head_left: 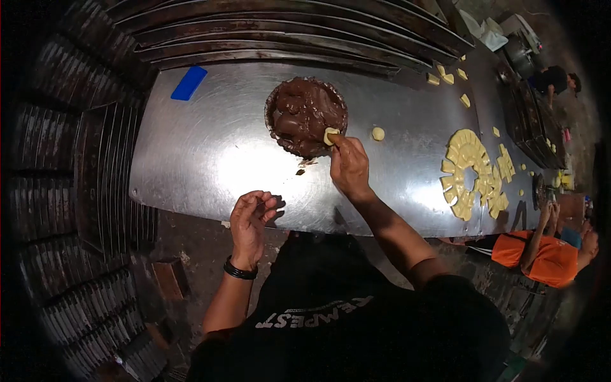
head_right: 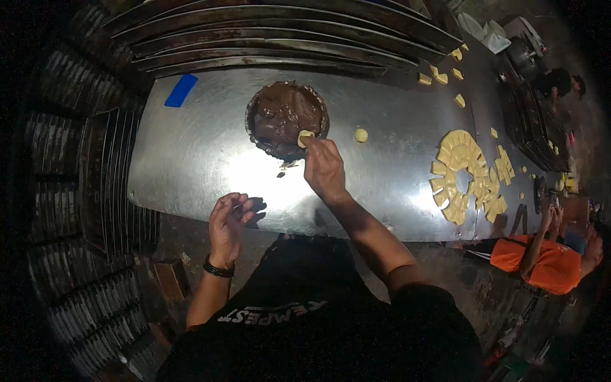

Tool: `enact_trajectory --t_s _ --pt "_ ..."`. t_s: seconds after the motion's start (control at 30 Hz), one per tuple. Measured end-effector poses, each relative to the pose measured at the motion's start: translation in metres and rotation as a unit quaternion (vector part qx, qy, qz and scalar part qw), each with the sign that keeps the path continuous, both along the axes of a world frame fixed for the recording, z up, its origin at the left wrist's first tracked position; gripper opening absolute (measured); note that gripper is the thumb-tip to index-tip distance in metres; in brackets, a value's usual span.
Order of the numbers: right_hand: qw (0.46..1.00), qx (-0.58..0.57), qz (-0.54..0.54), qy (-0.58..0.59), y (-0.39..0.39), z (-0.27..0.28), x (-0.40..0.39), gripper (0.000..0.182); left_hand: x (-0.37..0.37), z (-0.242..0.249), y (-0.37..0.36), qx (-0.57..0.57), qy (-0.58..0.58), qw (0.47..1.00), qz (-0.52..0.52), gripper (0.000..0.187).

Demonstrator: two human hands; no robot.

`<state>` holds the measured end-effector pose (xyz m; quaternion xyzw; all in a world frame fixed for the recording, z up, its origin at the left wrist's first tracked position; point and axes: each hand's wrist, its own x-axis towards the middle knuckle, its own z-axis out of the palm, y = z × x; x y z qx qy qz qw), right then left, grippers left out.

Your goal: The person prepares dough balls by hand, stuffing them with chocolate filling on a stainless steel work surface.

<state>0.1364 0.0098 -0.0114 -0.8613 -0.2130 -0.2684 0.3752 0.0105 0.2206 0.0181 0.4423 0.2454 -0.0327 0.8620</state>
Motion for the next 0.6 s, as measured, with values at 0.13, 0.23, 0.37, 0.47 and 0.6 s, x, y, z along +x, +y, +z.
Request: enact_trajectory --t_s 0.13,0.23,0.37,0.47,0.6 --pt "0.997 -0.064 0.049 -0.002 -0.002 -0.007 0.006 0.026 -0.006 0.001 0.006 0.004 -0.001 1.000 0.014 0.023" --pt "0.985 -0.130 0.066 0.091 -0.008 0.000 0.007 0.028 -0.011 -0.006 0.013 0.006 0.000 1.000 0.016 0.023" --pt "0.912 0.021 0.136 0.387 -0.018 0.018 0.025 0.024 -0.010 -0.005 0.009 -0.002 0.004 1.000 0.007 0.024" --pt "0.789 0.261 0.183 0.526 -0.034 0.015 0.013 0.027 -0.007 -0.002 -0.001 -0.002 -0.007 1.000 0.011 0.024" --pt "0.479 0.556 0.289 0.615 -0.063 0.025 -0.009 0.036 -0.002 0.007 -0.029 0.011 -0.035 0.999 0.007 0.030"
